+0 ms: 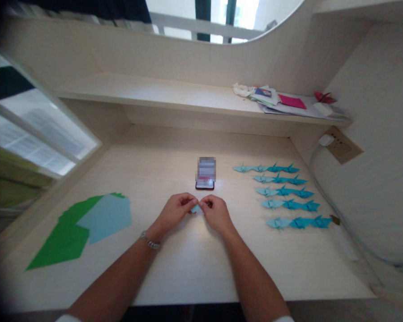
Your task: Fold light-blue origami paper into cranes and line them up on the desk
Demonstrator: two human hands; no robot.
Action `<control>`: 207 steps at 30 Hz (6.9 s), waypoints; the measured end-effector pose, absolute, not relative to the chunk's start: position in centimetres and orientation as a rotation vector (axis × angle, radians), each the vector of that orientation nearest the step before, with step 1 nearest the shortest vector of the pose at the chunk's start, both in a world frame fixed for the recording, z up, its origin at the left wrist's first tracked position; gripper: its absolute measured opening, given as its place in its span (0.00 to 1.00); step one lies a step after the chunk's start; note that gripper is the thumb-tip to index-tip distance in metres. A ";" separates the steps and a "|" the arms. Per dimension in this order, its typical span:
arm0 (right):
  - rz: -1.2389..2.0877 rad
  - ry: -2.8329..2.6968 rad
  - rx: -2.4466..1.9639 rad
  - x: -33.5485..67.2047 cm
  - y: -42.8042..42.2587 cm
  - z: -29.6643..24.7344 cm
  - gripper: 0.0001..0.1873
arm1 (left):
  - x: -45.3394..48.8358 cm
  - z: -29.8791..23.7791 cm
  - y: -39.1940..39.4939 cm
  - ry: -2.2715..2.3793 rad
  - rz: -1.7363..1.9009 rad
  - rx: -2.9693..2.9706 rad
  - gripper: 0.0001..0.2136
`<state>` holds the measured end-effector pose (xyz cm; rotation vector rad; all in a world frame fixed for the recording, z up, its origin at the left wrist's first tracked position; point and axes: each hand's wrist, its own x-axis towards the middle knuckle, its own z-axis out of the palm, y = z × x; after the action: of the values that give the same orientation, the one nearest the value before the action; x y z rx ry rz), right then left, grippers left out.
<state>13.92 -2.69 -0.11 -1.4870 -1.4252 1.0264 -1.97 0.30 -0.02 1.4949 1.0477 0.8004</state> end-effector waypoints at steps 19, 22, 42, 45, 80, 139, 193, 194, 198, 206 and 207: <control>1.202 -1.340 -1.432 14.5 -2.3 -0.2 0.10 | -2.1 0.3 0.2 1.098 0.816 1.570 0.12; 1.175 -1.348 -1.446 14.6 -2.3 -0.1 0.10 | -2.2 0.2 0.2 1.091 0.810 1.580 0.12; 1.329 -1.238 -1.340 14.7 -2.4 0.1 0.15 | -2.5 0.6 0.3 1.086 0.841 1.539 0.13; 1.341 -1.247 -1.333 14.7 -2.4 0.1 0.15 | -2.5 0.5 0.4 1.093 0.842 1.534 0.14; 1.266 -1.406 -1.388 15.5 -2.5 0.2 0.12 | -2.6 -0.2 0.3 1.017 0.721 1.436 0.14; 1.017 -1.550 -1.539 15.3 -2.7 0.8 0.07 | -2.2 0.9 -0.3 1.041 0.702 1.737 0.07; 1.031 -1.249 -1.341 13.5 -2.7 -0.3 0.16 | -1.4 0.6 -0.1 0.956 0.954 1.208 0.18; 1.033 -1.244 -1.336 13.5 -2.7 -0.3 0.16 | -1.4 0.4 -0.1 0.954 0.958 1.183 0.18; 1.102 -1.151 -1.268 13.4 -2.6 -0.4 0.17 | -1.4 -0.1 0.0 0.949 0.967 1.066 0.18; 1.195 -1.053 -1.259 13.5 -2.3 -0.6 0.20 | -1.2 -0.3 0.1 0.990 0.990 0.922 0.17; 1.170 -1.071 -1.266 13.4 -2.4 -0.5 0.19 | -1.2 -0.2 0.0 1.003 0.991 0.938 0.17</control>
<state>13.42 -2.38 -0.51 -1.2664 -1.0714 1.1695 -1.24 0.03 -0.22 0.9380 1.0034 0.9907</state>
